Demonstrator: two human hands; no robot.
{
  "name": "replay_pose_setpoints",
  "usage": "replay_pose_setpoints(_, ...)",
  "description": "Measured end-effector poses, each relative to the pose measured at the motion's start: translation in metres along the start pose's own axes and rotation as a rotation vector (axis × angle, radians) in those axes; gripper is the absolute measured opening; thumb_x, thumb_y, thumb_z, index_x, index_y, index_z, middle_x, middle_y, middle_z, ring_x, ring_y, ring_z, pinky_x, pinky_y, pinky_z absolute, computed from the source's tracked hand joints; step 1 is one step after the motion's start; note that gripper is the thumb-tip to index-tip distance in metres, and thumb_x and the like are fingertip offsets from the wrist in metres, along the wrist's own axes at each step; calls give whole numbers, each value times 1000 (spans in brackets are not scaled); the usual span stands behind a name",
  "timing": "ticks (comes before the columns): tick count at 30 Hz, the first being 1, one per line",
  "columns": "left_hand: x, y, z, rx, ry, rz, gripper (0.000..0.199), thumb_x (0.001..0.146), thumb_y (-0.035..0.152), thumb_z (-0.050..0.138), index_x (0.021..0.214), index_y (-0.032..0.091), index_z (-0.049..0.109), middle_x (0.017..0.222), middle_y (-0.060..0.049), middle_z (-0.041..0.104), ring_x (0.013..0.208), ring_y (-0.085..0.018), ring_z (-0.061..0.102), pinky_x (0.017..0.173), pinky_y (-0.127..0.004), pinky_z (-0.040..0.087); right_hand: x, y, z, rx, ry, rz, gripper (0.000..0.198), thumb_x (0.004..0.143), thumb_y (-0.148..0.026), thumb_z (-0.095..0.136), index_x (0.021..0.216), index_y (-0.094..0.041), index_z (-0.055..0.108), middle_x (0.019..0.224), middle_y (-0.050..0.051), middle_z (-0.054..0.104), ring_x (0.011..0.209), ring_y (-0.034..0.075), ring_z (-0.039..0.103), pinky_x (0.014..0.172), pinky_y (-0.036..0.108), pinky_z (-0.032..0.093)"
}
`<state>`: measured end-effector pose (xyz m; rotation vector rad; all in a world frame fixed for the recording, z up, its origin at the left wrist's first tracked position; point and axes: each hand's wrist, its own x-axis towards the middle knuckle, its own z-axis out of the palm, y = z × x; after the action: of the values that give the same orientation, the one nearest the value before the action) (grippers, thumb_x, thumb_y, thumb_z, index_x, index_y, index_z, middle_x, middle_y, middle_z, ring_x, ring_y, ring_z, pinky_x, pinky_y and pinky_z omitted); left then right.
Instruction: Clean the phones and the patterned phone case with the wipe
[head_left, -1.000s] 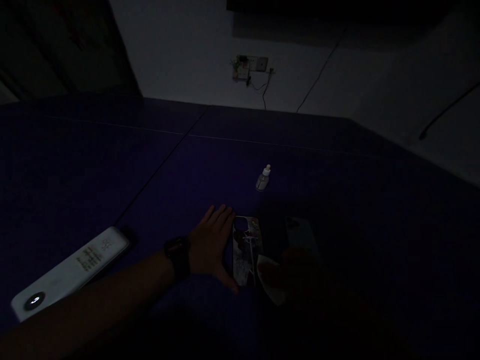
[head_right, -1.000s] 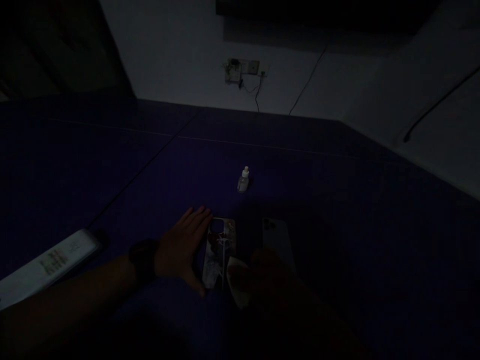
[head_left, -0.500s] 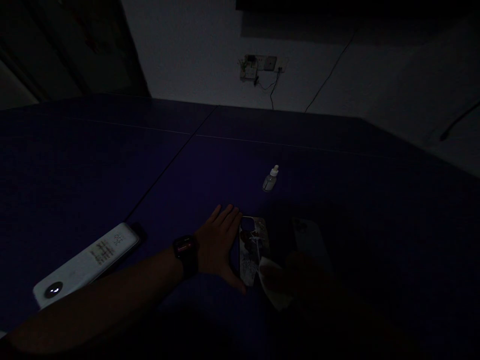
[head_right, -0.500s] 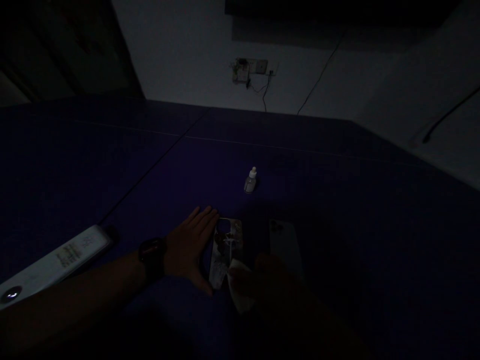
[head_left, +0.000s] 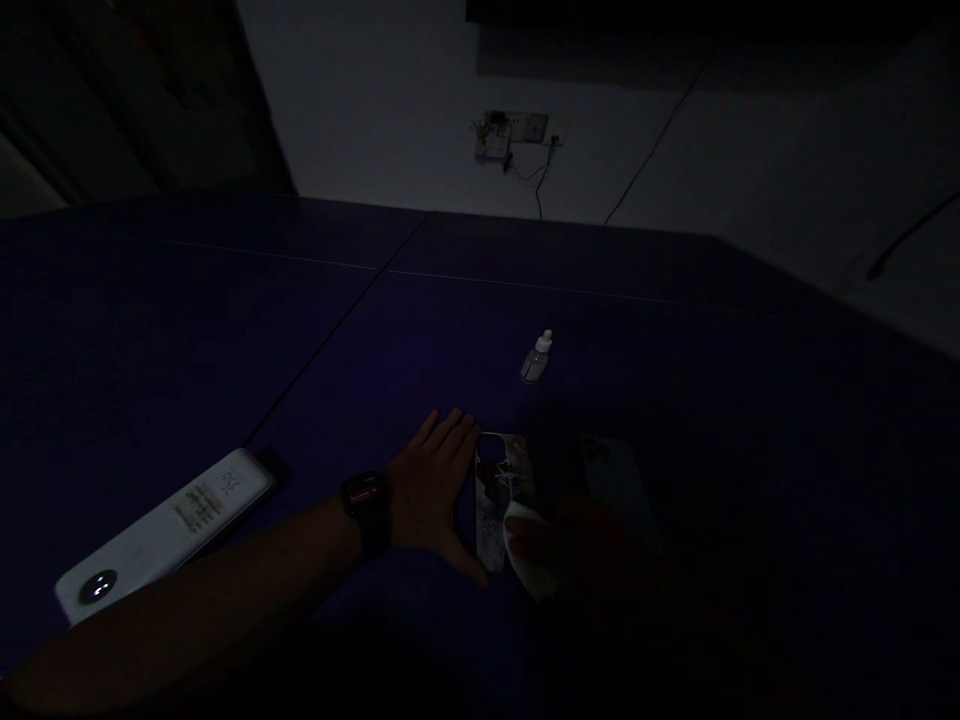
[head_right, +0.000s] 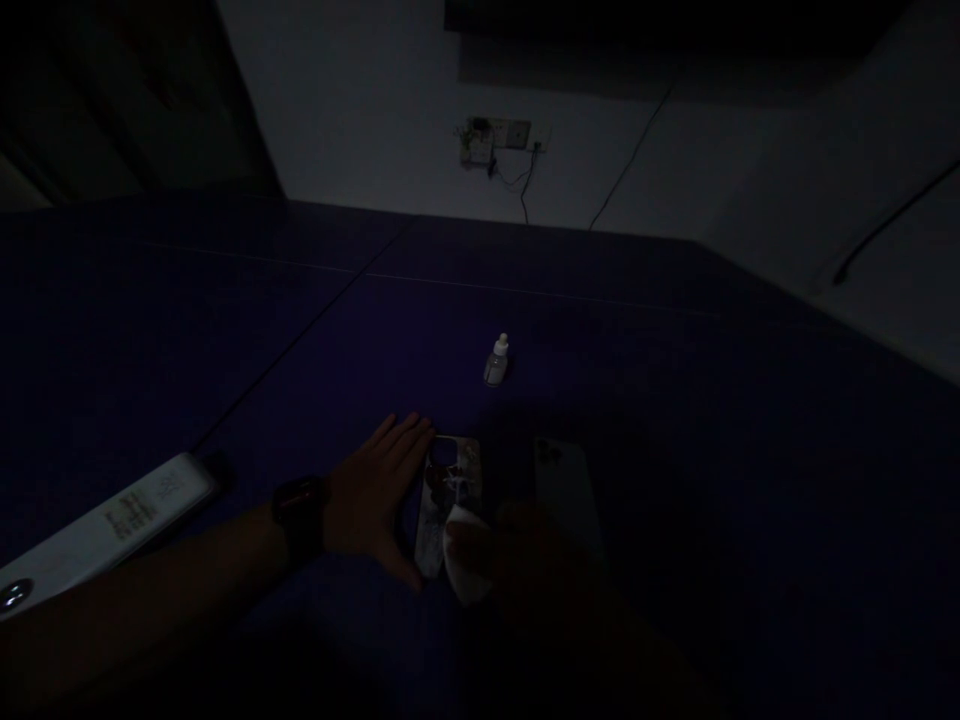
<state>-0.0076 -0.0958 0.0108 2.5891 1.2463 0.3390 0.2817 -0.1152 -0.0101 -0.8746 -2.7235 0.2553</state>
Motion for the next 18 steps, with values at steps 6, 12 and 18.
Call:
replay_pose_setpoints(6,0,-1,-1,5,-36,-8,145,54,102,49,155,2,20,162,-29,21,151,-46,15,122,-62,6,2,-5,-14,-111,-20,-11,36,88,-23,61,121,-31,71,84,5,65,74,20,49,65,31,40)
replay_pose_setpoints(12,0,0,0,40,-11,-32,145,53,102,48,156,4,21,162,-28,22,151,-45,15,122,-61,7,8,-11,-13,-87,-28,-16,32,90,-23,60,119,-33,71,91,4,70,77,20,50,69,32,40)
replay_pose_setpoints(18,2,-2,0,61,-53,-14,147,50,101,52,156,3,19,162,-30,21,150,-48,17,121,-62,7,10,-13,-20,-63,-41,-83,28,92,-24,60,116,-33,72,91,3,71,73,18,49,66,31,38)
